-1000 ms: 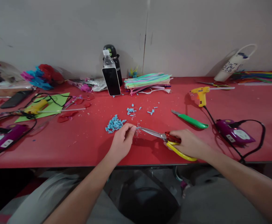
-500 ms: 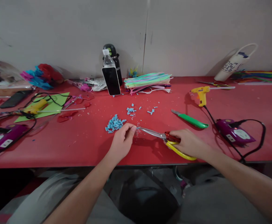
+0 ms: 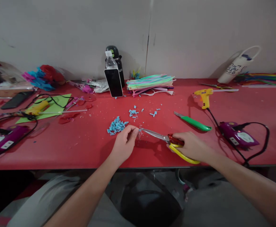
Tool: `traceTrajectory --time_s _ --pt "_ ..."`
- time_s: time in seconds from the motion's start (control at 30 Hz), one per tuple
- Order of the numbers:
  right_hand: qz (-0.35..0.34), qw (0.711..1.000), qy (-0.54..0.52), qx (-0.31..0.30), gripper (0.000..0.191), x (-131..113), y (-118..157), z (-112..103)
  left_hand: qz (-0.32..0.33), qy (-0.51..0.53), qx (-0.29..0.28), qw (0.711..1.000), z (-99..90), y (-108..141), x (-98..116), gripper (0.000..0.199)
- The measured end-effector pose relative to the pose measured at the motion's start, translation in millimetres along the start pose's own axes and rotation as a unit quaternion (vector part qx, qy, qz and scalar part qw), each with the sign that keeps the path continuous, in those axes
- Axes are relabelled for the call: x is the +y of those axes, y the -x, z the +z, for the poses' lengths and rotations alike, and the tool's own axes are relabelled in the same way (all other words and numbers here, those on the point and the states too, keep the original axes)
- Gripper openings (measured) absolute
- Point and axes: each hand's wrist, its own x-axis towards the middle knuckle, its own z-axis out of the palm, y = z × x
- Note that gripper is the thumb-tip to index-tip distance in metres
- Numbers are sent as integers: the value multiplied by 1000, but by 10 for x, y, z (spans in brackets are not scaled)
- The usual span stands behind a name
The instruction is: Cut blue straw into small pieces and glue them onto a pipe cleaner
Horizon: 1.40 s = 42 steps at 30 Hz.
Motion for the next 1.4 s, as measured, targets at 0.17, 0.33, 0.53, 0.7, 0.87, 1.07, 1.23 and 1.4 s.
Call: traceTrajectory --time_s 0.17,0.33,0.53,0.7,0.87,1.07,1.23,1.4 --pt "6 1000 12 -11 18 14 -3 12 -1 -1 -1 1000 -1 7 9 29" --pt "0 1000 16 -11 18 9 -4 8 -2 -2 -3 1000 -6 10 26 29" --pt "-4 1000 22 -12 15 38 -12 14 -2 0 -8 1000 1 -2 12 29" --pt "-1 1000 26 -14 19 37 -18 21 1 -9 -4 1000 -6 1 16 29" --pt "2 1000 16 5 24 44 -26 41 1 -11 -3 1000 -4 5 23 29" --pt "3 1000 -5 22 31 72 -19 66 10 -49 3 999 -20 12 22 29" --pt "5 1000 -2 22 29 93 -1 53 106 -236 29 966 -315 -34 22 20" --pt "-1 1000 -1 21 28 101 23 -33 107 -356 38 928 -619 -106 -74 18"
